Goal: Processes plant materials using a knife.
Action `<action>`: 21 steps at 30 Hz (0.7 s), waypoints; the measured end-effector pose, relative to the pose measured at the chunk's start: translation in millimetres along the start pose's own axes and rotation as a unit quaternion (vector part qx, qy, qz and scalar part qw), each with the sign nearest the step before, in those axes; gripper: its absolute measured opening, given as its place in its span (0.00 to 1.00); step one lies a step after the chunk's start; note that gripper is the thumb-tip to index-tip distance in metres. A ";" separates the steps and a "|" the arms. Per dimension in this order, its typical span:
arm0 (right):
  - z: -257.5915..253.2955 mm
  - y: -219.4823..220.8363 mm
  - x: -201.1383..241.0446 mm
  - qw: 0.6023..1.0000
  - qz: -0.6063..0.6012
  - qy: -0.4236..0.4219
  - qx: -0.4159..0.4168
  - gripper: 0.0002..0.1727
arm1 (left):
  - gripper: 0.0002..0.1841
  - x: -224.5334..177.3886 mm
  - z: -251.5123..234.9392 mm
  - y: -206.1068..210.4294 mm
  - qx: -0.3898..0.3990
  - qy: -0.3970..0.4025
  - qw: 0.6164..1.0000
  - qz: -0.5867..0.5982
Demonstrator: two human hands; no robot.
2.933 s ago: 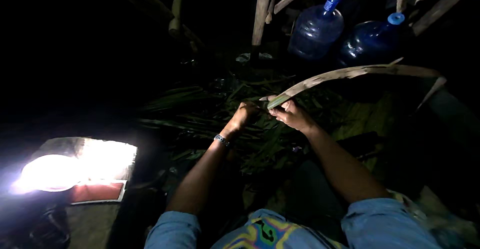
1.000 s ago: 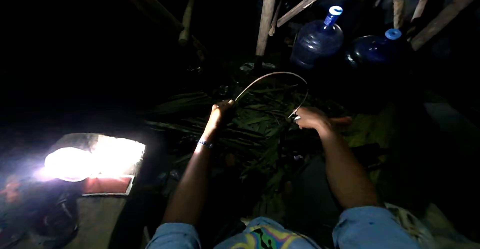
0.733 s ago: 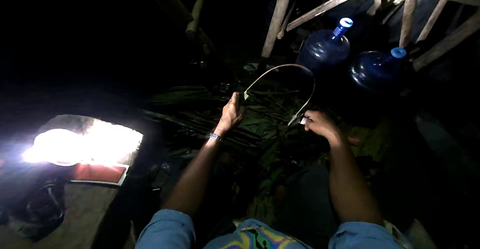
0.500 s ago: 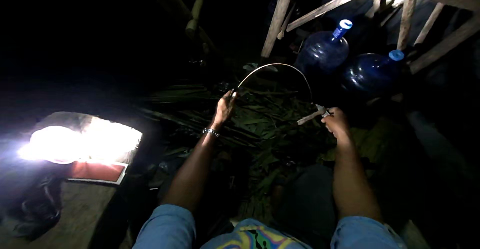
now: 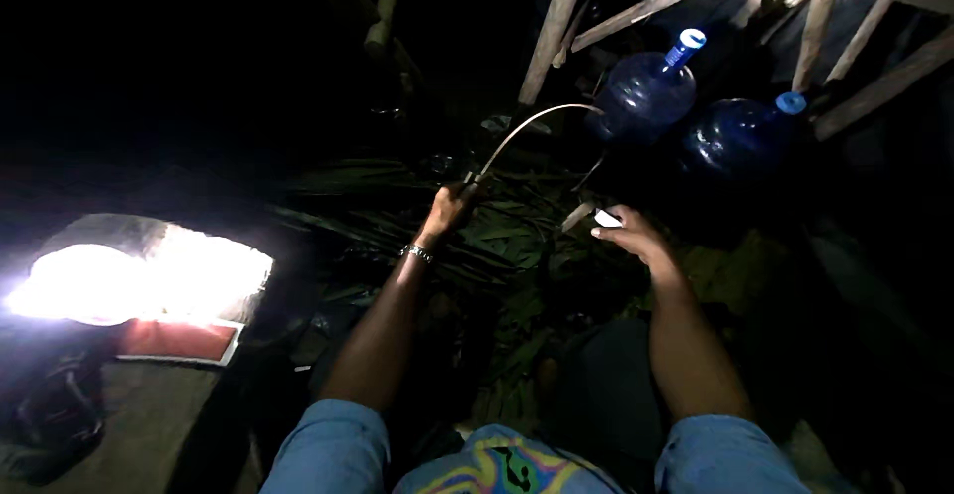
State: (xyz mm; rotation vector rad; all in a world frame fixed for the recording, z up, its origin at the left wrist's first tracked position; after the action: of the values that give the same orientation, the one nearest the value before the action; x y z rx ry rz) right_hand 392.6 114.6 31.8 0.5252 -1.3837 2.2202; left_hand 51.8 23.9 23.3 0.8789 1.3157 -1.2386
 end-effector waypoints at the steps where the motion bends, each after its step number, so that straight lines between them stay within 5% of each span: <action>1: -8.0 -1.6 -13.0 0.999 0.011 0.038 0.003 0.36 | 0.19 -0.9 -1.2 -5.1 -0.031 0.006 0.999 -0.023; 6: -21.1 0.2 -69.5 0.975 0.048 0.211 0.046 0.17 | 0.18 -2.1 -5.1 -42.3 -0.223 0.023 0.975 -0.004; 9: -15.6 1.6 -73.0 0.972 0.010 0.227 0.051 0.12 | 0.16 -1.2 -5.0 -53.6 -0.271 0.035 0.962 0.002; 16: 32.0 30.4 33.1 0.949 -0.256 -0.148 0.112 0.17 | 0.19 -1.8 3.3 0.0 -0.061 0.027 0.995 -0.068; 21: 44.4 70.1 76.1 0.925 -0.312 -0.155 0.154 0.22 | 0.19 -10.8 38.9 23.7 0.080 0.005 0.994 -0.070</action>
State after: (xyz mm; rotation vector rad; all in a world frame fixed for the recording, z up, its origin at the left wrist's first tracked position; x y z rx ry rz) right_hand 293.6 61.9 41.0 1.2773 -0.8193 1.8611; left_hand 84.4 -7.8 34.1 0.9177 1.3169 -1.4658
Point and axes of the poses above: each hand's wrist, its own z-axis away from the middle knuckle, its own y-axis out of the palm, x = y × z, the point moved 1 cm from there along -z, towards the middle knuckle, and after that the axes turned 6 degrees about y, right-handed, at the moved point
